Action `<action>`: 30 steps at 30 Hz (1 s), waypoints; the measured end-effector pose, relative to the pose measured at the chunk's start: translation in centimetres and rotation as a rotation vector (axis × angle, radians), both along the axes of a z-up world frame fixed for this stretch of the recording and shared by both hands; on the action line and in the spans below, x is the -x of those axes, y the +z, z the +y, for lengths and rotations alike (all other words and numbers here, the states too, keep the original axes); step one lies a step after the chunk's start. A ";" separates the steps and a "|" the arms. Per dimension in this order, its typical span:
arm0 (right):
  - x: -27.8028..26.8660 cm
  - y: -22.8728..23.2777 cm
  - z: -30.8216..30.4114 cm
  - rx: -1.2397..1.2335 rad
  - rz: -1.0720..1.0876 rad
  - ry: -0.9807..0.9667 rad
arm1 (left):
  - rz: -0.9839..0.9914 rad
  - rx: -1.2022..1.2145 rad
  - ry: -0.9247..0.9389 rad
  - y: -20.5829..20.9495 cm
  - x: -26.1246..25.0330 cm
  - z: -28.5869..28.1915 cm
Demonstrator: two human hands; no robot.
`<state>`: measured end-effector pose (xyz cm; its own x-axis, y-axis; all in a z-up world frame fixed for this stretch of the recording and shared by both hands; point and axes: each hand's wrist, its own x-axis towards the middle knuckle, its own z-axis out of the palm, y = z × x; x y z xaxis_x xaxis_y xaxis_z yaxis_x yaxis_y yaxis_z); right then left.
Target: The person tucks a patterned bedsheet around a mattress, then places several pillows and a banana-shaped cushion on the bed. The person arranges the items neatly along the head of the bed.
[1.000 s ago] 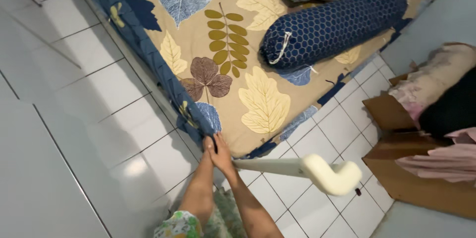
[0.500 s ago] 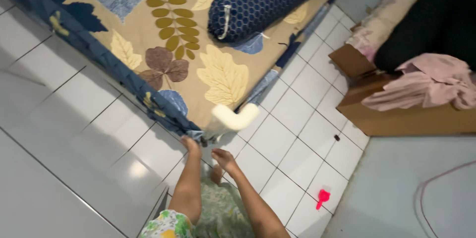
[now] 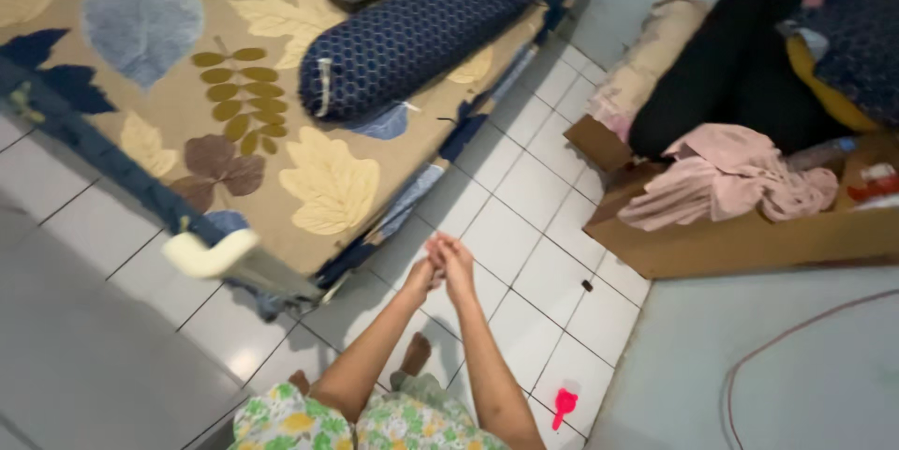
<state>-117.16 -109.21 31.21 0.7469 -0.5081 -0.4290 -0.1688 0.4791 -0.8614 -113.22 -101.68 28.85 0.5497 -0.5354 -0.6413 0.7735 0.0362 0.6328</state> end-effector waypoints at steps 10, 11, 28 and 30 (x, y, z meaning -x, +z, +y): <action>-1.8 2.0 -20.0 0.002 0.042 -0.051 | -0.145 -0.068 -0.110 1.3 -8.3 -13.0; -2.5 1.5 -21.1 0.000 0.060 -0.048 | -0.180 -0.126 -0.087 0.8 -9.8 -13.5; -40.7 1.9 -50.2 0.080 0.036 0.121 | -0.304 0.102 0.158 1.2 -48.9 -39.2; -46.5 1.4 -52.0 0.068 0.006 0.155 | -0.296 0.063 0.184 0.6 -51.9 -40.1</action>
